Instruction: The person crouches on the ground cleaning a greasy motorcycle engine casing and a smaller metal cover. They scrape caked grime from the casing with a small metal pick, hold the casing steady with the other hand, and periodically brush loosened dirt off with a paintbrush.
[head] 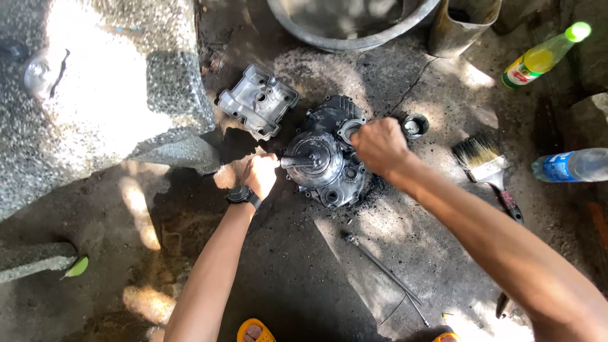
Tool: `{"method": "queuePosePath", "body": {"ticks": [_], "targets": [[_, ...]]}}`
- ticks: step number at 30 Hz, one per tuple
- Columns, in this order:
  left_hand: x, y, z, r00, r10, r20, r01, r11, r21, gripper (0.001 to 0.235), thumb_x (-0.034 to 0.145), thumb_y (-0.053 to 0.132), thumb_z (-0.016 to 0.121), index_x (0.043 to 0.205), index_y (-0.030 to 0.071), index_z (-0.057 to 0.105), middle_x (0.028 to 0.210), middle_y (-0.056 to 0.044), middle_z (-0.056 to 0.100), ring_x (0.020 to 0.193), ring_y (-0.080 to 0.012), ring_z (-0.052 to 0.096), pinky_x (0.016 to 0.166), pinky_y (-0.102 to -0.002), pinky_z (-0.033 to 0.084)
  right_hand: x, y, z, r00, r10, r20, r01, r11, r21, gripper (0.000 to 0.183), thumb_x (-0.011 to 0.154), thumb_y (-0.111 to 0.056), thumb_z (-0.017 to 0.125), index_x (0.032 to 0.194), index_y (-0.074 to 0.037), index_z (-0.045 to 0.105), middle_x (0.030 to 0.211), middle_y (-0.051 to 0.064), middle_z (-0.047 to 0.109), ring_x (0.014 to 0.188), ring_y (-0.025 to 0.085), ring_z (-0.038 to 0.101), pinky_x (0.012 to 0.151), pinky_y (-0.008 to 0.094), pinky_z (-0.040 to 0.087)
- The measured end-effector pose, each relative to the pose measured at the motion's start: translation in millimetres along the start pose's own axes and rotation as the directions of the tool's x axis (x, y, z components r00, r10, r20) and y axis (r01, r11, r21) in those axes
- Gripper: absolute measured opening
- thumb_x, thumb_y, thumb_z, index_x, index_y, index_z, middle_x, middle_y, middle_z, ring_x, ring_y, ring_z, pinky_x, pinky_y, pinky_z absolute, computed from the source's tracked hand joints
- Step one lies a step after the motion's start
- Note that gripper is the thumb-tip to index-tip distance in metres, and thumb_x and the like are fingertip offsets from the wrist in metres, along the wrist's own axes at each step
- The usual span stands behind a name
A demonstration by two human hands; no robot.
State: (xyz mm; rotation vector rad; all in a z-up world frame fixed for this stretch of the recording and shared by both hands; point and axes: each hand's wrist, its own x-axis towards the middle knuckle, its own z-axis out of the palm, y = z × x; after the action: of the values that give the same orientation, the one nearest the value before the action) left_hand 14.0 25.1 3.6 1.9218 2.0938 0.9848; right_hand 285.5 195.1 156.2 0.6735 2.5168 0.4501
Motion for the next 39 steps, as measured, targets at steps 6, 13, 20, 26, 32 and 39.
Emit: {"method": "queuePosePath", "body": {"ticks": [6, 13, 20, 26, 32, 39], "targets": [[-10, -22, 7, 0.999, 0.029, 0.024, -0.029, 1.0, 0.001, 0.009, 0.087, 0.004, 0.058, 0.085, 0.004, 0.066, 0.079, -0.016, 0.069, 0.078, -0.0353, 0.068, 0.071, -0.043, 0.054, -50, 61, 14, 0.98, 0.177, -0.092, -0.135, 0.927, 0.351, 0.026, 0.105, -0.013, 0.05, 0.102, -0.015, 0.076, 0.078, 0.003, 0.07, 0.05, 0.01, 0.057, 0.04, 0.028, 0.05], [-15, -9, -21, 0.978, -0.184, 0.097, 0.189, 0.981, -0.044, 0.017, 0.092, 0.019, 0.054, 0.094, 0.009, 0.067, 0.094, -0.012, 0.069, 0.084, -0.0304, 0.066, 0.07, -0.041, 0.051, -128, 71, 85, 0.826, 0.563, 0.042, -0.326, 0.415, 0.85, 0.024, 0.096, -0.025, 0.073, 0.119, -0.023, 0.079, 0.081, 0.015, 0.076, 0.068, 0.026, 0.071, 0.066, 0.041, 0.056], [4, 23, -38, 0.945, -0.257, 0.203, 0.229, 0.961, 0.152, 0.018, 0.084, 0.011, 0.06, 0.099, 0.007, 0.071, 0.084, -0.018, 0.071, 0.08, -0.0375, 0.069, 0.068, -0.044, 0.053, -153, 22, 200, 0.719, 0.634, 0.283, -0.304, -0.079, 0.949, 0.033, 0.097, -0.024, 0.069, 0.128, -0.014, 0.072, 0.089, 0.01, 0.079, 0.075, 0.019, 0.076, 0.066, 0.035, 0.06], [10, 37, -46, 0.971, -0.133, 0.199, 0.129, 0.991, 0.032, 0.018, 0.084, -0.002, 0.056, 0.098, 0.001, 0.066, 0.086, -0.022, 0.068, 0.084, -0.04, 0.068, 0.071, -0.045, 0.053, -159, 21, 219, 0.629, 0.765, 0.139, -0.192, -0.021, 0.981, 0.026, 0.093, -0.017, 0.075, 0.115, -0.003, 0.077, 0.095, 0.013, 0.079, 0.083, 0.021, 0.076, 0.077, 0.035, 0.059], [8, 24, -38, 0.973, -0.119, 0.197, 0.09, 0.985, 0.149, 0.024, 0.082, -0.005, 0.057, 0.102, 0.002, 0.069, 0.091, -0.023, 0.07, 0.089, -0.0411, 0.068, 0.074, -0.047, 0.053, -149, 38, 190, 0.548, 0.828, 0.115, -0.247, 0.029, 0.969, 0.026, 0.091, -0.014, 0.074, 0.116, -0.009, 0.077, 0.091, 0.019, 0.077, 0.076, 0.027, 0.075, 0.075, 0.038, 0.059], [11, 41, -44, 0.969, -0.169, 0.179, 0.14, 0.976, 0.164, 0.023, 0.083, -0.006, 0.058, 0.101, 0.001, 0.071, 0.094, -0.023, 0.072, 0.09, -0.0402, 0.07, 0.076, -0.046, 0.055, -80, 49, 189, 0.57, 0.816, -0.101, -0.338, 0.345, 0.876, 0.017, 0.09, -0.011, 0.068, 0.1, -0.011, 0.082, 0.088, 0.017, 0.074, 0.072, 0.034, 0.072, 0.066, 0.046, 0.058]]}}
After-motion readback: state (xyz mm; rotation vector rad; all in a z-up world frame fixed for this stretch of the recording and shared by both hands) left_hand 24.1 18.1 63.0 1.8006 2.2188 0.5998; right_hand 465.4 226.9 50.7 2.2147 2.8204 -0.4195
